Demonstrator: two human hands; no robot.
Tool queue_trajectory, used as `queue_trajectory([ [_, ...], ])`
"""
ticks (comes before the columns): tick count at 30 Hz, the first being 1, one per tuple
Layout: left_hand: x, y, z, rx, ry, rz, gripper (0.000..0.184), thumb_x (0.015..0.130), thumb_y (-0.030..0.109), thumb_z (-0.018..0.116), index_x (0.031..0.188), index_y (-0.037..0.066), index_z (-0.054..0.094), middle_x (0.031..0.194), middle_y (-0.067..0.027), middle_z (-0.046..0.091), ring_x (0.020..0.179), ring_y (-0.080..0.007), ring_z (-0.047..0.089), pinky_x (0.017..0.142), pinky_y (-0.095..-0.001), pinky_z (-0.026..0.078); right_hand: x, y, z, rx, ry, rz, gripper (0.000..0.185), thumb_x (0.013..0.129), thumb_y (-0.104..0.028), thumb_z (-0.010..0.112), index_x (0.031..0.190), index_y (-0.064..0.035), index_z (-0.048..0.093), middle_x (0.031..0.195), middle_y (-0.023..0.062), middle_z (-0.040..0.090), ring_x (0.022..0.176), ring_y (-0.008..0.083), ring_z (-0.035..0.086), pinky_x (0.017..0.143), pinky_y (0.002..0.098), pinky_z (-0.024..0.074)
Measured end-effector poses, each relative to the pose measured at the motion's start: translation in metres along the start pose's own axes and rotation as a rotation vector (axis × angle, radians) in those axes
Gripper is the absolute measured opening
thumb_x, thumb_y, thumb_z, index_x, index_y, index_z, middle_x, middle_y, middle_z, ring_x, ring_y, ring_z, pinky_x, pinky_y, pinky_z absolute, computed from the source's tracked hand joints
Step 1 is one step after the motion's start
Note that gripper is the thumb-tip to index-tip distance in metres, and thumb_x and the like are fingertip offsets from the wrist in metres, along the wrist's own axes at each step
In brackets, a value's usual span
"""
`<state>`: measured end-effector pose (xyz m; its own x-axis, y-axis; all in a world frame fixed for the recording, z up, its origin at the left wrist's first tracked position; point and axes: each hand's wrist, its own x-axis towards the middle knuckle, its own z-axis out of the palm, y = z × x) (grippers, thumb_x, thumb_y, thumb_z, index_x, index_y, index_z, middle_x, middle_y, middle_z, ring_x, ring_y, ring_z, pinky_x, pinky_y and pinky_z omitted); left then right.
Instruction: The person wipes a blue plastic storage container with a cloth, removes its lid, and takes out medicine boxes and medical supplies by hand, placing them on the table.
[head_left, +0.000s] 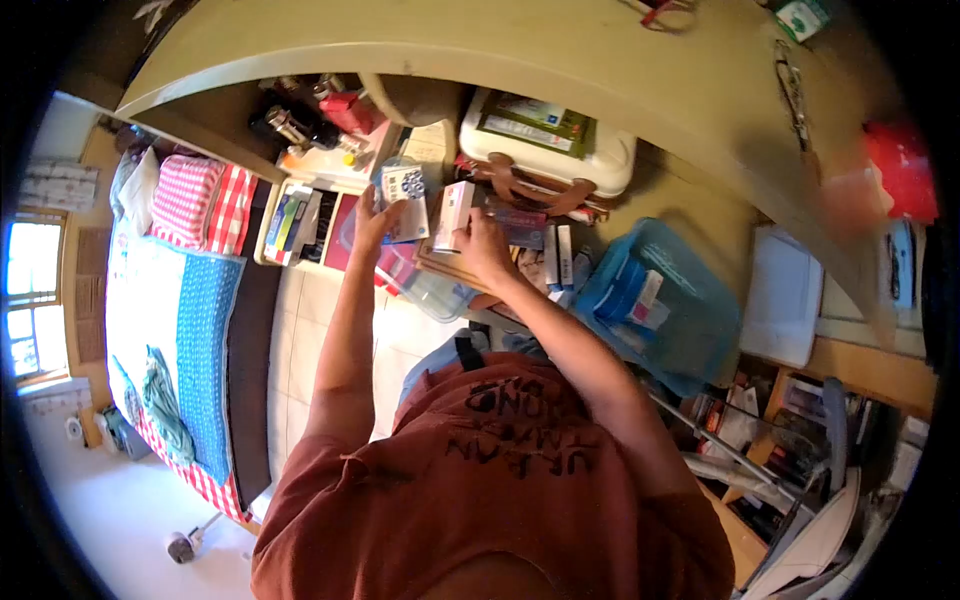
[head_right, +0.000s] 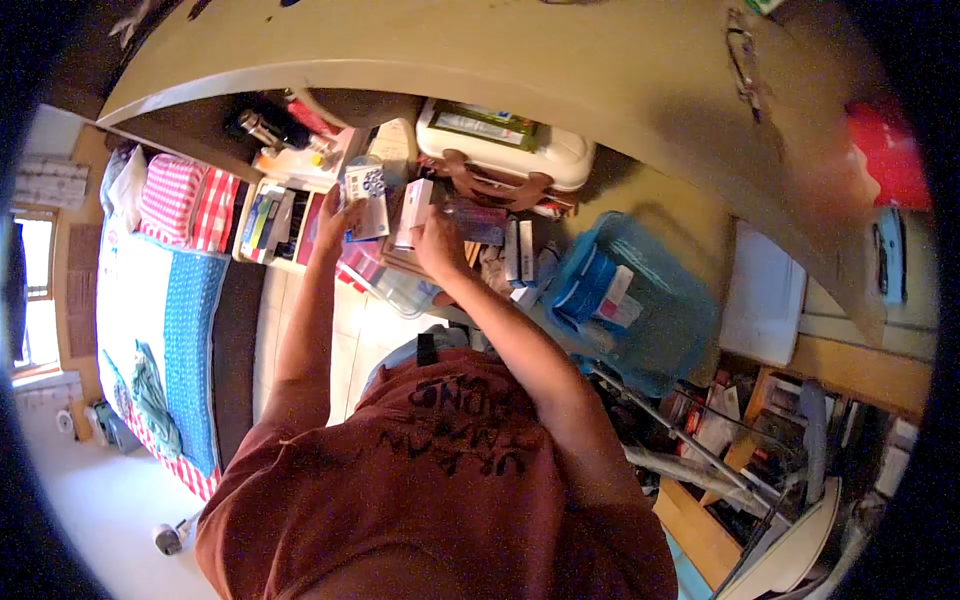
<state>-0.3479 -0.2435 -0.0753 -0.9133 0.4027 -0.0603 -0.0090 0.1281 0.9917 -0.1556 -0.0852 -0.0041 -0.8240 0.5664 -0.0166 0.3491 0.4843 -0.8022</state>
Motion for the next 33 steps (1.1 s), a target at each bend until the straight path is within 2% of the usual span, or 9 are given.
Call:
queue_trajectory([
  [2, -0.024, 0.052, 0.005, -0.025, -0.133, -0.174, 0.063, 0.074, 0.012, 0.078, 0.129, 0.002, 0.049, 0.114, -0.0105, 0.062, 0.091, -0.0189, 0.062, 0.073, -0.0303, 0.052, -0.005, -0.008, -0.01, -0.061, 0.053, -0.115, 0.034, 0.08, -0.008, 0.061, 0.111, 0.0029, 0.051, 0.089, 0.0278, 0.063, 0.075, 0.042, 0.064, 0.067, 0.0487, 0.0521],
  [5, -0.008, 0.008, -0.003, 0.089, -0.077, -0.042, 0.066, 0.073, 0.009, 0.078, 0.131, -0.001, 0.047, 0.109, -0.0084, 0.062, 0.09, -0.0193, 0.062, 0.075, -0.0328, 0.053, -0.029, -0.019, -0.05, -0.021, 0.06, -0.201, 0.022, 0.079, -0.002, 0.058, 0.1, -0.0013, 0.053, 0.086, 0.0219, 0.061, 0.079, 0.0412, 0.062, 0.066, 0.0468, 0.0501],
  [9, -0.041, 0.062, 0.018, 0.536, 0.172, 0.397, 0.071, 0.074, 0.013, 0.075, 0.136, -0.001, 0.043, 0.135, -0.0217, 0.045, 0.124, -0.037, 0.043, 0.108, -0.0433, 0.031, -0.09, -0.022, -0.118, 0.033, 0.13, -0.35, 0.021, 0.084, -0.004, 0.06, 0.105, -0.0046, 0.061, 0.092, 0.0146, 0.066, 0.081, 0.0337, 0.066, 0.069, 0.0417, 0.0533],
  [14, -0.105, 0.092, 0.085, 0.341, -0.026, 0.484, 0.064, 0.074, -0.002, 0.068, 0.134, 0.003, 0.046, 0.132, -0.0155, 0.049, 0.121, -0.0315, 0.048, 0.106, -0.0406, 0.035, -0.157, 0.055, -0.216, -0.114, 0.423, 0.02, 0.013, 0.088, -0.009, 0.063, 0.1, -0.0097, 0.066, 0.08, 0.0073, 0.067, 0.067, 0.012, 0.063, 0.058, 0.0295, 0.0527],
  [16, -0.136, 0.117, 0.116, 0.282, -0.21, 0.484, 0.059, 0.075, -0.003, 0.065, 0.131, 0.003, 0.049, 0.129, -0.0141, 0.052, 0.119, -0.028, 0.05, 0.104, -0.0379, 0.038, -0.172, 0.098, -0.26, -0.123, 0.521, 0.364, 0.01, 0.084, -0.005, 0.062, 0.094, -0.0078, 0.064, 0.075, 0.0126, 0.066, 0.07, 0.025, 0.065, 0.064, 0.0378, 0.0519],
  [22, -0.178, 0.136, 0.183, 0.211, -0.522, 0.367, 0.046, 0.075, -0.006, 0.059, 0.12, 0.003, 0.057, 0.115, -0.0126, 0.058, 0.105, -0.026, 0.055, 0.089, -0.0348, 0.045, -0.182, 0.22, -0.289, -0.441, 0.242, 0.642, 0.034, 0.083, -0.032, 0.073, 0.095, -0.0015, 0.064, 0.083, 0.0117, 0.069, 0.072, 0.0198, 0.067, 0.063, 0.0334, 0.0541],
  [24, -0.184, 0.144, 0.194, 0.248, -0.546, 0.43, 0.044, 0.074, -0.007, 0.059, 0.117, 0.003, 0.059, 0.107, -0.0126, 0.059, 0.096, -0.0258, 0.056, 0.085, -0.0355, 0.047, -0.159, 0.225, -0.271, 0.011, -0.092, 0.751, 0.044, 0.08, -0.041, 0.073, 0.09, 0.0002, 0.063, 0.075, 0.013, 0.067, 0.062, 0.0216, 0.066, 0.052, 0.0347, 0.0524],
  [31, -0.193, 0.147, 0.201, 0.196, -0.575, 0.301, 0.043, 0.078, -0.008, 0.057, 0.12, 0.003, 0.058, 0.111, -0.012, 0.061, 0.103, -0.0247, 0.059, 0.088, -0.0338, 0.048, -0.16, 0.268, -0.257, 0.287, -0.029, 0.797, 0.041, 0.08, -0.037, 0.068, 0.095, 0.0013, 0.063, 0.072, 0.0132, 0.065, 0.057, 0.0218, 0.064, 0.045, 0.0306, 0.0507],
  [33, -0.196, 0.143, 0.201, 0.149, -0.577, 0.246, 0.044, 0.08, -0.009, 0.055, 0.122, 0.003, 0.057, 0.114, -0.012, 0.061, 0.106, -0.0231, 0.06, 0.088, -0.0317, 0.049, -0.174, 0.241, -0.283, 0.502, 0.213, 0.759, 0.03, 0.079, -0.025, 0.067, 0.096, 0.0006, 0.066, 0.078, 0.0121, 0.069, 0.061, 0.0204, 0.065, 0.05, 0.0327, 0.0527],
])
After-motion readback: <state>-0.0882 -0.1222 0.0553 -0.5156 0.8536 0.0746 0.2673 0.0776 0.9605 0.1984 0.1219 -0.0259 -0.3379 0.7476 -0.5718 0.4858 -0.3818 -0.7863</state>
